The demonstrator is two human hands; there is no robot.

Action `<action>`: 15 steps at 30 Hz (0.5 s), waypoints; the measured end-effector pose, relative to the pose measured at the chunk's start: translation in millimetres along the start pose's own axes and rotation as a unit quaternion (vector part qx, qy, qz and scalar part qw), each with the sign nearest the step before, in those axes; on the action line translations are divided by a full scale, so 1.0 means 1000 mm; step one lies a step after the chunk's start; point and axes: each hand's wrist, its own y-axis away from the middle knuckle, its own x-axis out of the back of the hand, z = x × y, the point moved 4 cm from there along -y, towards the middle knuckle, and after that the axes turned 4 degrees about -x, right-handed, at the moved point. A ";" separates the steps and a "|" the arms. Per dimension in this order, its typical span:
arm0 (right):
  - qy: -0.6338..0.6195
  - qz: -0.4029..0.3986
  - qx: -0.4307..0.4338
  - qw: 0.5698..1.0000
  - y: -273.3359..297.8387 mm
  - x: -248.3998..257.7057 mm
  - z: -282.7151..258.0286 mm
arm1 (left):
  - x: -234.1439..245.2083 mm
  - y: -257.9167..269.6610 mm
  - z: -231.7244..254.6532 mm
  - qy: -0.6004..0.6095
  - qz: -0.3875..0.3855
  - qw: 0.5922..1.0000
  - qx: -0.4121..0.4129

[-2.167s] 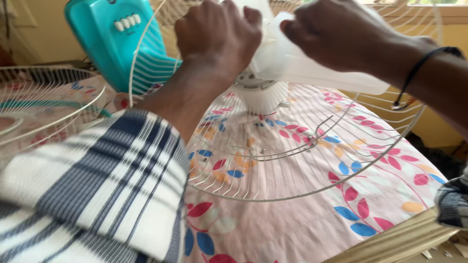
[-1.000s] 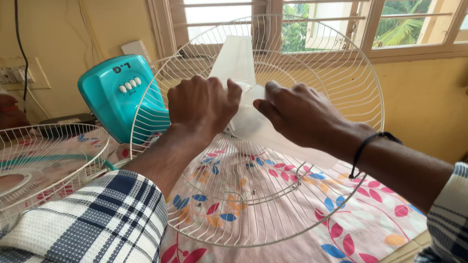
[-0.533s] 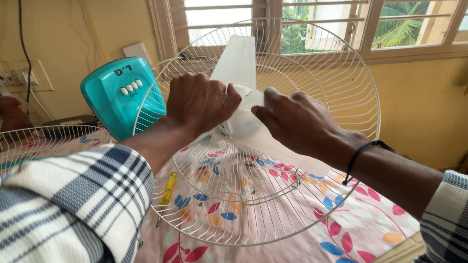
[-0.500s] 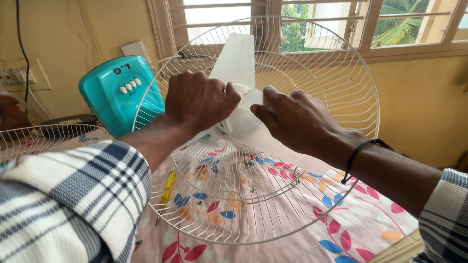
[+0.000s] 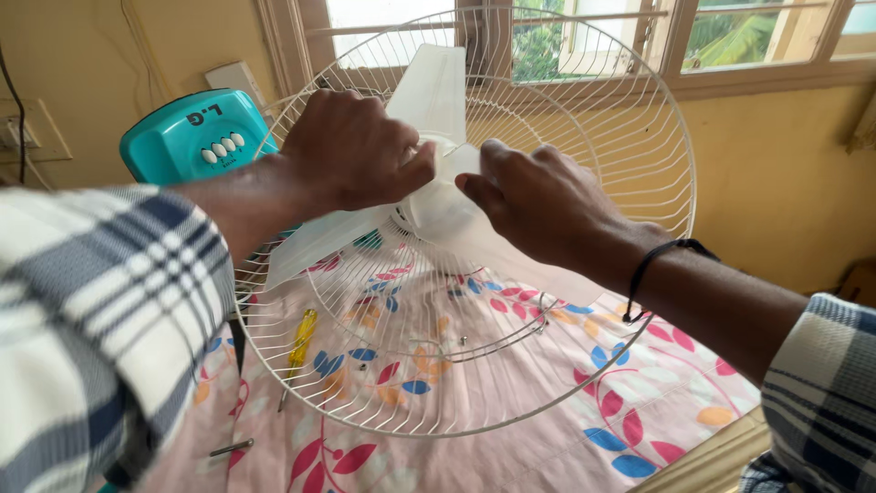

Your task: The person disassembles a table fan by removing the front grille, fan blades, and rear grille using a screwdriver. They then unscrew the back panel of the fan motor housing.

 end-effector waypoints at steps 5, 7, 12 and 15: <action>0.009 0.003 -0.007 1.000 0.002 -0.004 -0.002 | -0.003 -0.002 0.008 0.001 -0.116 0.959 0.258; 0.014 -0.018 -0.016 1.000 0.001 -0.005 -0.001 | -0.006 -0.004 0.014 0.035 -0.144 0.926 0.348; -0.003 -0.017 -0.025 1.000 0.002 -0.007 0.007 | -0.014 -0.003 0.028 0.028 -0.108 0.921 0.373; -0.010 -0.015 -0.023 1.000 0.003 -0.007 0.003 | -0.012 0.003 0.024 0.012 -0.021 0.950 0.310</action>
